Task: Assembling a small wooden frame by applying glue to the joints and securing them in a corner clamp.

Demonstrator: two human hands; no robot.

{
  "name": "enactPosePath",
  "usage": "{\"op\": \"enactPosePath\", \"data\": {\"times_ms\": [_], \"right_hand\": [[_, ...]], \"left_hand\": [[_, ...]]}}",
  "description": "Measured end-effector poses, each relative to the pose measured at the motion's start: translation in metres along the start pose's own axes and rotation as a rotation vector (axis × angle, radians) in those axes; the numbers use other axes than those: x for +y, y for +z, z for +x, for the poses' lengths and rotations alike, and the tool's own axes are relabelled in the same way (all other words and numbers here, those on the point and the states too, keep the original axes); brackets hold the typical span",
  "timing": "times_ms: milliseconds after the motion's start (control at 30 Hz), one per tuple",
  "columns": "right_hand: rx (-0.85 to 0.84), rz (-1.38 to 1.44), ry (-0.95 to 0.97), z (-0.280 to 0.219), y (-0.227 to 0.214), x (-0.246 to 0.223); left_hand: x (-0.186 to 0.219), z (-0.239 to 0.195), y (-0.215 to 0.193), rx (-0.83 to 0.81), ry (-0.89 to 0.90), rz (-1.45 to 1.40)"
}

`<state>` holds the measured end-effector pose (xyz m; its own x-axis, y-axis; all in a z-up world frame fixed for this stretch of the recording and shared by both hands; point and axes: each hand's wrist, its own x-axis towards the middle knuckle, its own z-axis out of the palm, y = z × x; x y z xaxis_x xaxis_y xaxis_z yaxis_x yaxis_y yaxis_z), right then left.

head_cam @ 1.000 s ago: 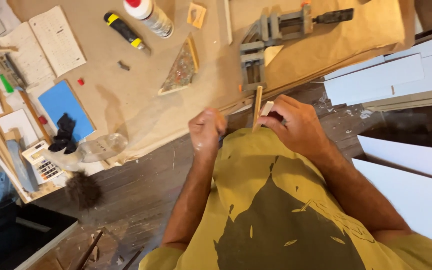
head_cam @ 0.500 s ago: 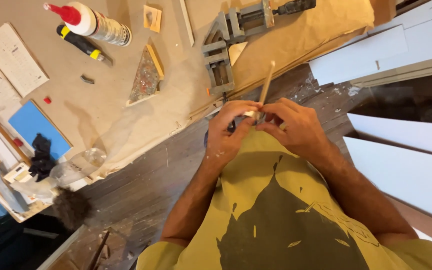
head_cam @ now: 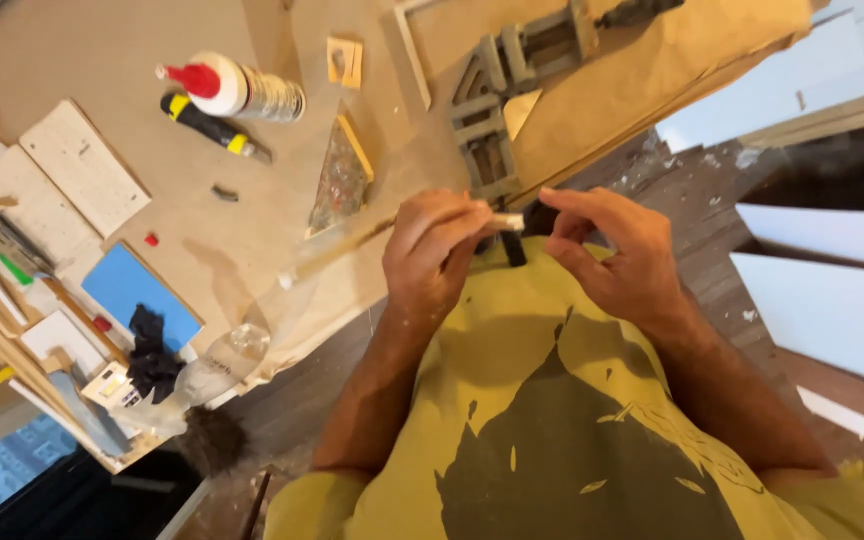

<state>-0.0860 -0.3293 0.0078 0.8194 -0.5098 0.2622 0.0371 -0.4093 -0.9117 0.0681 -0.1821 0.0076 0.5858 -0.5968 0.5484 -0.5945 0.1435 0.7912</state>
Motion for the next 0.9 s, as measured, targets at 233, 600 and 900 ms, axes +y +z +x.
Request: {"op": "enactPosePath", "data": {"times_ms": [233, 600, 900], "right_hand": [[0.097, -0.137, -0.166, 0.001, 0.028, -0.022], [0.064, -0.285, -0.253, 0.004, 0.032, -0.034], [0.049, -0.274, -0.248, 0.001, 0.037, -0.04]], "left_hand": [[-0.019, -0.001, -0.017, -0.083, 0.016, -0.072], [-0.022, 0.003, -0.022, -0.067, 0.036, -0.148], [-0.018, 0.002, -0.031, -0.05, 0.053, -0.153]]}}
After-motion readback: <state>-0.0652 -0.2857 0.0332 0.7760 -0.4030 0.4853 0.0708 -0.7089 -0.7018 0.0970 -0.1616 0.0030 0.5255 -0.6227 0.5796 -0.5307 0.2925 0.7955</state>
